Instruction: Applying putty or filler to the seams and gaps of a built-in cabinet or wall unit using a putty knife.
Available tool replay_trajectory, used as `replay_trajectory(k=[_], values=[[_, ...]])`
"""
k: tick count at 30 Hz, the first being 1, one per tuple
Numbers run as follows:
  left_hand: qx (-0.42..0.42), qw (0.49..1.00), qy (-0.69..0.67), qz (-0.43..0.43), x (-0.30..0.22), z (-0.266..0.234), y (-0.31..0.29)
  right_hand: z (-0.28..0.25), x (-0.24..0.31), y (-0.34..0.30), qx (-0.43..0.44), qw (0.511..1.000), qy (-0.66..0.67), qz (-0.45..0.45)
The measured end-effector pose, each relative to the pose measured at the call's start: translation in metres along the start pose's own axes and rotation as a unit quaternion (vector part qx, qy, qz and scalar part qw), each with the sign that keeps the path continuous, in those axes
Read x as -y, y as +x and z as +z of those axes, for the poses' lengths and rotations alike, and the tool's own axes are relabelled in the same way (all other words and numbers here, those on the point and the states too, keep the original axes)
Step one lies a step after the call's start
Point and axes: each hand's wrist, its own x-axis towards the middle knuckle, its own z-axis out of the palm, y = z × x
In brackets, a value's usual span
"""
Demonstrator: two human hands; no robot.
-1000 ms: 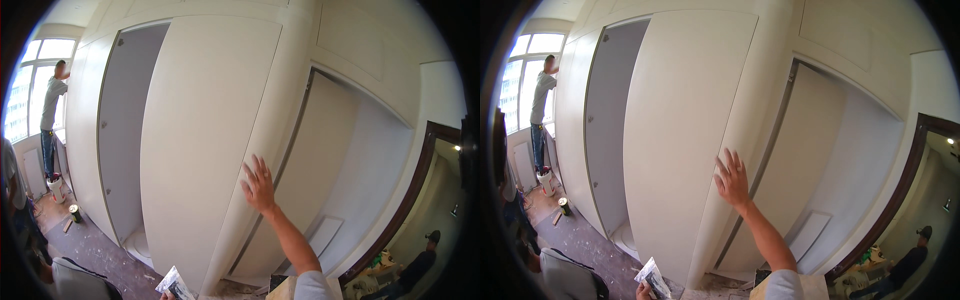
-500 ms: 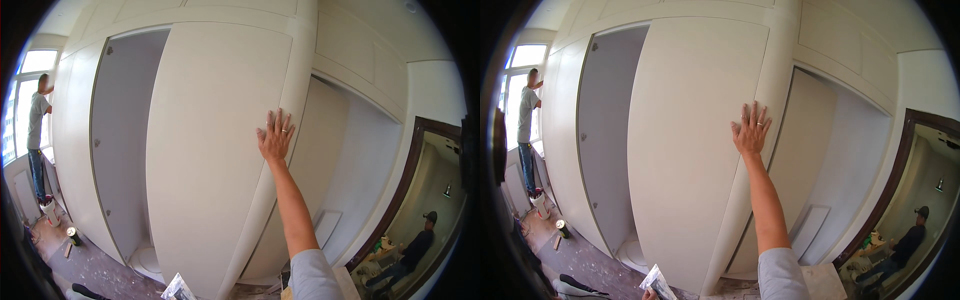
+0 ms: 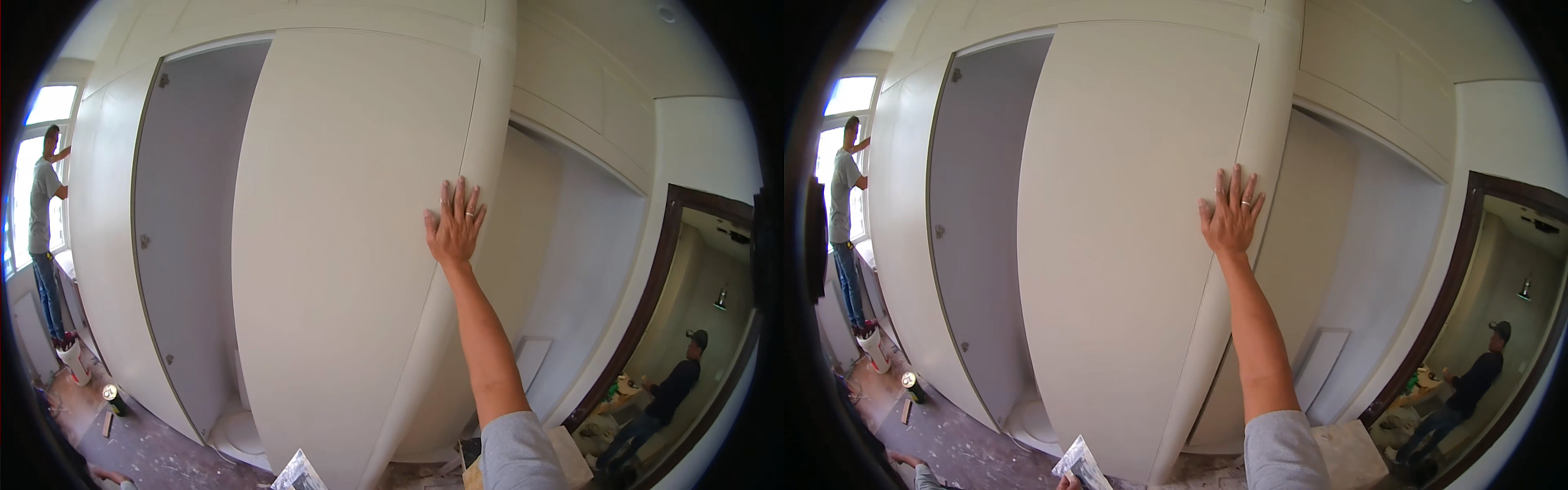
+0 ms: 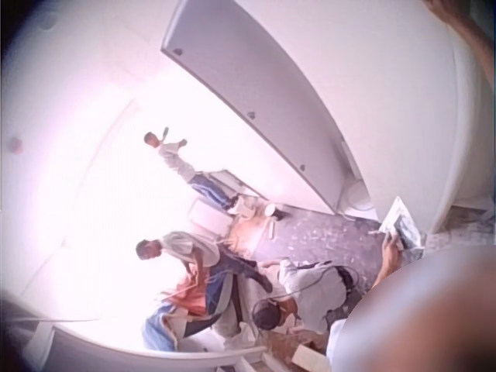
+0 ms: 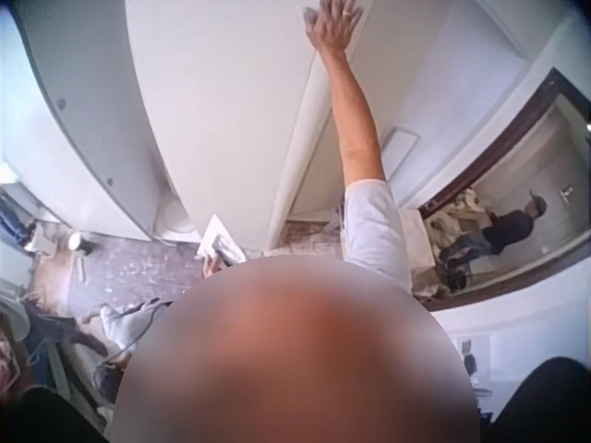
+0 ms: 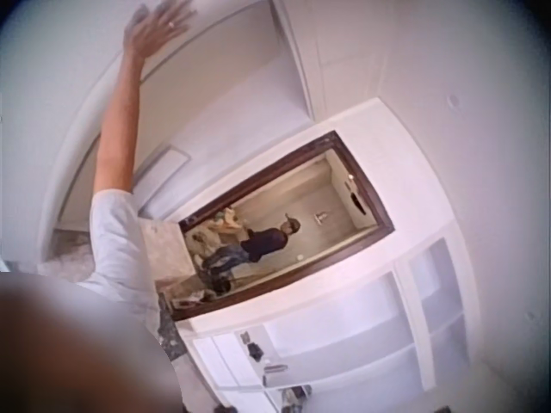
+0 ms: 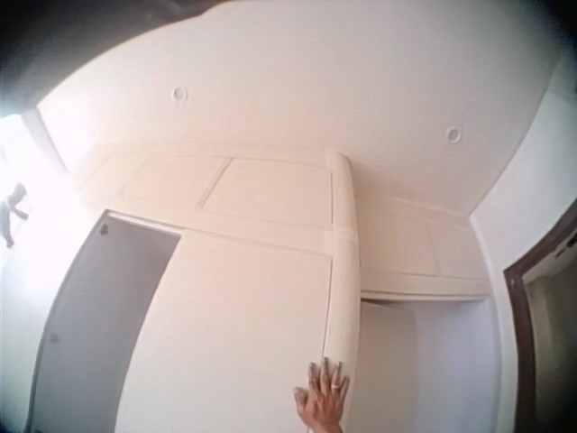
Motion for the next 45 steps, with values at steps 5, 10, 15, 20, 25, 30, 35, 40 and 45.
replay_trajectory(k=[5, 10, 15, 20, 25, 30, 35, 40, 45], values=[[-0.038, 0.999, -0.001, -0.007, 0.014, -0.005, 0.018, 0.004, -0.003, -0.002, -0.011, 1.0, -0.005, -0.003], [-0.019, 1.0, 0.0, -0.004, 0.012, 0.0, 0.017, 0.008, 0.0, -0.003, -0.006, 1.0, -0.007, -0.013], [0.029, 1.0, -0.009, 0.001, 0.017, -0.025, 0.024, 0.007, 0.0, -0.006, -0.001, 0.999, -0.033, -0.008], [0.005, 1.0, -0.014, 0.015, 0.013, -0.028, 0.013, 0.004, 0.008, -0.018, 0.011, 0.999, -0.033, -0.011], [0.01, 1.0, -0.019, 0.011, 0.008, -0.026, 0.005, 0.001, 0.003, -0.037, 0.021, 0.999, -0.037, -0.01], [-0.026, 0.999, -0.031, 0.022, -0.004, -0.022, -0.005, 0.0, 0.032, -0.055, 0.042, 0.999, -0.03, -0.014], [0.01, 1.0, -0.005, 0.022, -0.01, -0.036, 0.001, 0.002, 0.034, -0.09, 0.055, 0.998, -0.014, -0.017], [0.005, 0.999, -0.013, 0.048, -0.02, -0.037, -0.003, -0.006, 0.045, -0.134, 0.063, 0.997, 0.012, -0.049], [0.031, 0.998, -0.035, 0.052, -0.007, -0.056, -0.003, -0.026, 0.043, -0.175, 0.106, 0.991, 0.027, -0.082]])
